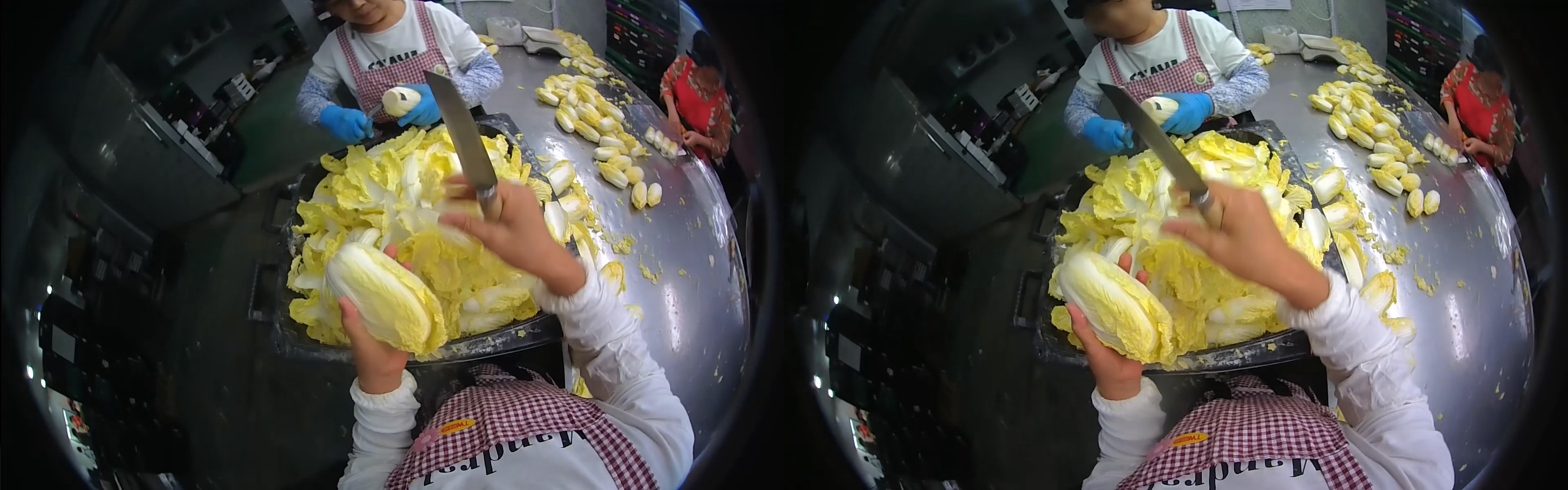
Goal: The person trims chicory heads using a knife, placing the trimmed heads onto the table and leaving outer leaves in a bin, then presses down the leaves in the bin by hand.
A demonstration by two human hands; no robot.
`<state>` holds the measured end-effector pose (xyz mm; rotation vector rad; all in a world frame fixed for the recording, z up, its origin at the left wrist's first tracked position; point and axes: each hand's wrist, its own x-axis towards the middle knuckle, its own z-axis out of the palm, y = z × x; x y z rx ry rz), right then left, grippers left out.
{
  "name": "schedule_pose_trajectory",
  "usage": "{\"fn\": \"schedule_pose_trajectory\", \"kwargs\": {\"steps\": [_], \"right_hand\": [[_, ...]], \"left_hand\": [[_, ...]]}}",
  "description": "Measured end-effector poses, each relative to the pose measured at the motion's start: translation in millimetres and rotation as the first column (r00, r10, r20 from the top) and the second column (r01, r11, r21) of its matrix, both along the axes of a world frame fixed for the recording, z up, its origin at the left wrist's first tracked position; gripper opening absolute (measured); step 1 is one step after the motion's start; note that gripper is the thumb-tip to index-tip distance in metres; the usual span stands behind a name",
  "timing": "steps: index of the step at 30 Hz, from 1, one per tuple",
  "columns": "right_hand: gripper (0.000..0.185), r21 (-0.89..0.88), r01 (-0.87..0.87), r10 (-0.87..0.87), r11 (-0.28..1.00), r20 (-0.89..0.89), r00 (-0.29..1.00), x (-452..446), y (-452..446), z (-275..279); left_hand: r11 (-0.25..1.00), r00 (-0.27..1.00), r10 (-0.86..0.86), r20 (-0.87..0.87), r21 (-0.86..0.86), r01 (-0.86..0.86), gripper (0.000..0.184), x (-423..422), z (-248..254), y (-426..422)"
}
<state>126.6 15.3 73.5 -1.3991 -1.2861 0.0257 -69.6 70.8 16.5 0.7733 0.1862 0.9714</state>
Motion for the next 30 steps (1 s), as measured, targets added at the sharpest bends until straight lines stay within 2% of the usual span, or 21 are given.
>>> {"fn": "schedule_pose_trajectory", "kwargs": {"steps": [1,3,4,5,7,9,10,11,13,15,16,17,19,21,24,25,26,27,28,29,30], "right_hand": [[0.048,-0.145,-0.284,0.220,0.948,-0.346,0.912,-15,-10,-4],[0.047,-0.214,-0.486,0.435,0.847,-0.248,0.866,-35,-19,-16],[0.048,-0.353,-0.586,0.438,0.730,-0.416,0.797,-39,-24,-9],[0.048,-0.350,-0.581,0.432,0.734,-0.419,0.799,-41,-26,-10],[0.045,-0.283,-0.588,0.231,0.758,-0.727,0.647,-46,-34,-14],[0.040,-0.217,-0.509,0.250,0.833,-0.673,0.696,-50,-32,-27],[0.038,-0.142,-0.327,0.270,0.934,-0.317,0.909,-51,-29,-37],[0.037,0.009,-0.178,0.176,0.984,0.083,0.981,-52,-29,-42],[0.037,-0.022,-0.204,0.206,0.979,0.097,0.974,-53,-34,-40],[0.033,-0.017,-0.244,0.245,0.970,0.048,0.968,-49,-35,-41],[0.029,-0.114,-0.324,0.304,0.939,-0.168,0.938,-43,-40,-31],[0.025,-0.243,-0.295,0.244,0.924,-0.219,0.945,-33,-42,-26],[0.024,-0.238,-0.257,0.232,0.937,-0.127,0.964,-15,-42,-20],[0.023,-0.118,-0.138,0.152,0.983,0.116,0.982,-5,-37,-6],[0.024,0.018,0.035,-0.039,0.999,0.394,0.918,11,-17,3],[0.025,0.060,0.075,-0.094,0.995,0.457,0.885,18,-10,5],[0.026,0.056,0.120,-0.132,0.991,0.444,0.886,30,-1,1],[0.027,0.050,0.166,-0.171,0.985,0.431,0.886,37,4,-2],[0.038,-0.043,0.206,-0.172,0.978,0.400,0.900,41,4,-3],[0.038,-0.039,0.199,-0.167,0.979,0.401,0.901,39,5,-4],[0.043,0.052,0.258,-0.252,0.965,0.466,0.848,36,5,-5]], "left_hand": [[1.000,1.000,0.009,0.000,-0.009,-0.009,0.073,-1,-3,-2],[0.999,0.998,-0.022,-0.057,0.026,0.023,0.072,-1,-7,-7],[0.999,0.999,-0.002,-0.051,-0.046,-0.001,0.074,1,-6,-13],[0.999,0.998,-0.009,-0.055,-0.045,0.007,0.074,1,-8,-11],[0.978,0.955,0.118,-0.273,0.197,-0.064,0.078,2,-9,-6],[0.979,0.952,0.121,-0.280,0.191,-0.068,0.082,5,-9,-8],[0.958,0.974,0.102,-0.203,0.282,-0.041,0.082,5,-17,-7],[0.928,0.989,0.076,-0.126,0.372,-0.024,0.082,4,-22,-9],[0.944,0.989,0.113,-0.096,0.322,-0.077,0.079,6,-19,-16],[0.958,0.928,0.185,-0.324,0.270,-0.097,0.080,3,-10,-16],[0.955,0.927,0.183,-0.328,0.282,-0.089,0.077,2,-8,-12],[0.955,0.926,0.184,-0.330,0.281,-0.090,0.077,-4,-7,-8],[0.939,0.912,0.169,-0.373,0.341,-0.034,0.080,-12,-5,0],[0.946,0.908,0.191,-0.373,0.316,-0.070,0.077,-13,-1,-2],[0.963,0.941,-0.187,-0.283,0.136,0.233,0.073,-21,-17,5],[0.964,0.941,-0.183,-0.286,0.137,0.229,0.073,-19,-19,6],[0.923,0.917,-0.382,0.115,0.007,0.384,0.073,-14,-19,6],[0.827,0.725,-0.461,0.513,-0.048,0.560,0.073,-13,-18,7],[0.858,0.784,-0.398,0.477,-0.108,0.502,0.068,-16,-16,8],[0.862,0.786,-0.395,0.476,-0.104,0.496,0.068,-17,-14,6],[0.916,0.881,-0.275,0.386,-0.172,0.362,0.069,-16,-12,4]]}}
